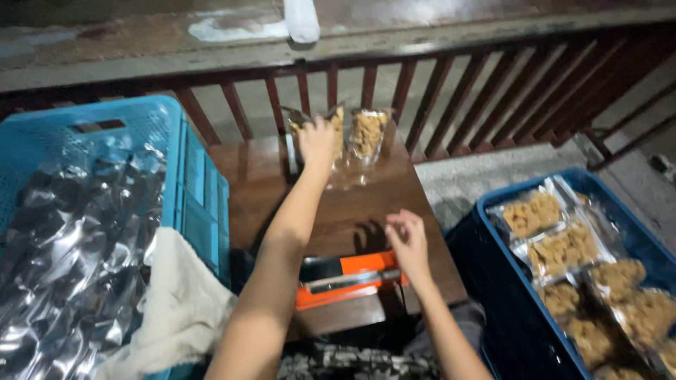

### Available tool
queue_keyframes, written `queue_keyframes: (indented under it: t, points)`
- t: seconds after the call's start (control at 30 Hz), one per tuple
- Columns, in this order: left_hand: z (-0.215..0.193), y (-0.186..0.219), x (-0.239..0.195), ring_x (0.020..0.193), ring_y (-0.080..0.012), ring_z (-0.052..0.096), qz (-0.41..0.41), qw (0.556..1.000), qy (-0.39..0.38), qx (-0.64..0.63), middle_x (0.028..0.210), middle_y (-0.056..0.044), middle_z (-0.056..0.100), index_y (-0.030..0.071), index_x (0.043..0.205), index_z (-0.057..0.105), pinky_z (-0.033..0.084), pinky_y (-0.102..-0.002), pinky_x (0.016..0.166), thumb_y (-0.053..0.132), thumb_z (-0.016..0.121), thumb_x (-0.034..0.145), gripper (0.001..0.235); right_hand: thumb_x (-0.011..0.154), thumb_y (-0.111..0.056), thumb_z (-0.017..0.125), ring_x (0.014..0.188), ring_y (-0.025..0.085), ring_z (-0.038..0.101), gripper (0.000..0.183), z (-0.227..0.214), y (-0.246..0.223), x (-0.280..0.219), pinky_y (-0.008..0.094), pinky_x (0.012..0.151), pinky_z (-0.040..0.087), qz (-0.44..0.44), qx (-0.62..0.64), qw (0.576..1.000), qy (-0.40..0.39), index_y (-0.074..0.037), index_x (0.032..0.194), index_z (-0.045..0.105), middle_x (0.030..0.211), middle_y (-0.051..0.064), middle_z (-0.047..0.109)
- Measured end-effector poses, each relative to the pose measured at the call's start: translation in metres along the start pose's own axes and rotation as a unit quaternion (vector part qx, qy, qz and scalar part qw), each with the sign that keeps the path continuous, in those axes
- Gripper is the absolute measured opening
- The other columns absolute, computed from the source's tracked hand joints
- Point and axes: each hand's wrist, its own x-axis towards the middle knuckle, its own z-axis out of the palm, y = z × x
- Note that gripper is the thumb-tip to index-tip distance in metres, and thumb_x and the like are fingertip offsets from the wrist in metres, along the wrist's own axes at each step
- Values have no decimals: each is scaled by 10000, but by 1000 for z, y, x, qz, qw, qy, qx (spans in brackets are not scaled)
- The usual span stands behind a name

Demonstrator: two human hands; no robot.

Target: The person seals clear plastic bags filled with snacks using an orange handheld heat sealer. They place the sealed bags into a blue basket and occasionally wipe the bags with a white cloth.

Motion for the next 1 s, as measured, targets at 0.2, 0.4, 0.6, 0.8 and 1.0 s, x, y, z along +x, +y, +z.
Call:
queue_keyframes:
  t: [0.2, 0.4, 0.6, 0.8, 1.0]
  points:
    - [49, -51, 7, 923, -301, 637, -39, 998, -11, -55, 1289, -69, 626, 165, 1256, 683, 489, -477, 713, 92, 599, 767, 501, 894, -102, 726, 1286, 257, 590, 211, 9, 9, -30, 356, 1073, 491, 97, 57, 993, -21, -78, 1102, 750, 1347, 148, 577]
    - [-9, -61, -16, 953, -259, 604, 42, 997, 48, -54, 997, -31, 619, 169, 902, 701, 465, -429, 820, 141, 628, 881, 81, 912, -66, 707, 1270, 238, 601, 201, 8, 11, -34, 351, 1082, 494, 92, 118, 989, -19, -51, 1110, 735, 1349, 145, 563]
    - [-148, -66, -55, 1064, -245, 552, -62, 969, 161, -177, 1020, -6, 621, 186, 962, 751, 367, -480, 948, 67, 697, 788, 217, 896, -83, 726, 1276, 258, 588, 252, 15, -44, -25, 360, 1072, 472, 71, 89, 992, -54, -45, 1145, 709, 1365, 138, 570]
    - [-335, -45, -96, 1233, -285, 518, -46, 942, 215, -252, 1167, 12, 631, 239, 938, 719, 289, -530, 1114, 56, 704, 840, 208, 889, -127, 763, 1471, 385, 443, 599, -5, -151, -20, 451, 1195, 346, -125, 25, 990, -68, -10, 1427, 524, 1485, 211, 537]
    - [-391, -10, -146, 1105, -200, 602, 25, 921, 102, -375, 1064, 50, 641, 179, 1036, 738, 339, -498, 1109, 82, 744, 875, 188, 812, -218, 833, 1324, 253, 546, 929, -34, -179, -74, 384, 1058, 475, 56, 204, 962, -171, -47, 1519, 256, 1446, 125, 521]
